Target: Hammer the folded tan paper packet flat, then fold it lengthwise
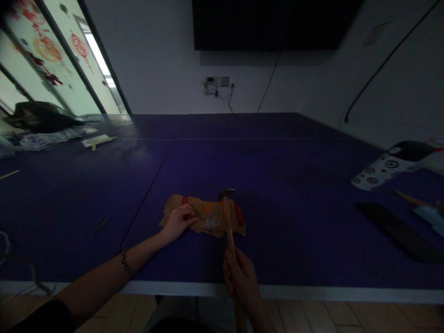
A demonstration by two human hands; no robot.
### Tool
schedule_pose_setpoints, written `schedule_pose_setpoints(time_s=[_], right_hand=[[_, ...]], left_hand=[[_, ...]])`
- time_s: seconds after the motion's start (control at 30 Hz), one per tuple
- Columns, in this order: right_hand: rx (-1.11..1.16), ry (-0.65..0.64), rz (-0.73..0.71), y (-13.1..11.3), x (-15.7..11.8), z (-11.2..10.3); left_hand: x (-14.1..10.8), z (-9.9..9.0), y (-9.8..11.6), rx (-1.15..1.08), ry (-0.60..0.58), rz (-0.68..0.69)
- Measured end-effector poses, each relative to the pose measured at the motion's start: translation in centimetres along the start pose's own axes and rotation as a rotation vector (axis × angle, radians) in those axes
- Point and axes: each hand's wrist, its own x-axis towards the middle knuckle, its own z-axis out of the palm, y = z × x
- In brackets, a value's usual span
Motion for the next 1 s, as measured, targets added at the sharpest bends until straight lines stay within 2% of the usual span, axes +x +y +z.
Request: schedule_pose_setpoints(time_s=[0.27, 0.43, 0.57, 1.0], right_hand=[[-0.017, 0.007, -0.01, -0.22, -0.19, 0.24], [-0.026, 0.003, -0.012, -0.46, -0.27, 0.42], [-0.015, 0.048, 0.018, -0.31, -0.18, 0.37], [-0.055, 0.006, -0.022, -0.34, -0.26, 0.34]], left_hand=[[-0.07, 0.05, -0.14, -0.008, -0.055, 0.042], [-0.2, 0.28, 0.02, 0.06, -0.034, 0.04], [-0.2, 0.25, 0.06, 0.052, -0.047, 0.054], [-0.31, 0.33, 0.16, 0.011, -0.074, 0.075]])
